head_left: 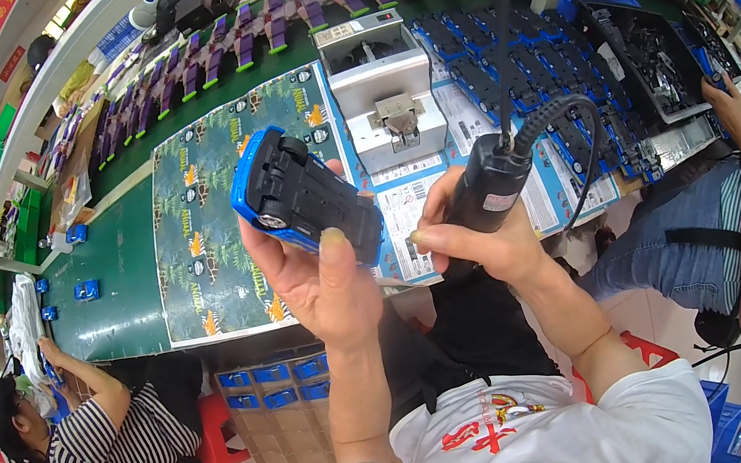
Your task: The person assembles toy cars by driving screws into their undersides using an electric screwdriver, then attaching wheels onto them by hand.
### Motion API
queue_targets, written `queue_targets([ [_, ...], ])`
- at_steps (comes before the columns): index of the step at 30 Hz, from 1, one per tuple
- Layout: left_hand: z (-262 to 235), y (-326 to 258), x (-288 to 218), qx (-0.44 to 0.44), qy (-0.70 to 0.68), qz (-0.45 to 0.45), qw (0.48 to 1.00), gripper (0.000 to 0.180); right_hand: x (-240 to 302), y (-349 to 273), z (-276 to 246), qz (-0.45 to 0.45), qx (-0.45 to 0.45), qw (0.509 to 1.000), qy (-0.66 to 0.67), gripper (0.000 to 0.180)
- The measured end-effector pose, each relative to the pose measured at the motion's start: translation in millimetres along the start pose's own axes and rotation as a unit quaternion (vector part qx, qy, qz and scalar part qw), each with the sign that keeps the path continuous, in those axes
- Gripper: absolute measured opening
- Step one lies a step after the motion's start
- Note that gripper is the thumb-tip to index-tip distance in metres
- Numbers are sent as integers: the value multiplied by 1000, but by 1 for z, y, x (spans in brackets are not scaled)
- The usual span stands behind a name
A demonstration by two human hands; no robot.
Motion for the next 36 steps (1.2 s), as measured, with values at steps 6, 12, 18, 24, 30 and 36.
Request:
queue_targets([
  [6, 13, -7, -2, -20, 32, 49, 998, 82, -2, 1, 6, -6, 19, 999, 42, 21],
  [12, 18, -10, -3, -15, 56, 32, 998, 82, -4, 2, 11, 1, 5, 1000, 29, 22],
  [18, 19, -11, -1, 23, 105, 46, 993, 82, -3, 4, 10, -15, 3, 1000, 16, 21],
  [24, 19, -9, 0, 6, 86, 38, 996, 83, -3, 5, 10, -18, -1, 1000, 4, 22],
  [30, 14, -5, 4, 59, 140, 79, 985, 74, -5, 7, 12, -7, -1, 1000, 10, 23],
  [36, 8, 4, 7, 16, 60, 22, 998, 66, -13, 11, 8, -26, 12, 999, -25, 22],
])
Point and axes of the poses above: each hand's wrist, its own y-axis towards the middle knuckle, its own z-axis out of the palm, x = y × z, the point moved 4 cm from there along y, towards the middle knuckle, and after that the axes turned 10 degrees about -x, right-handed, at the moved point
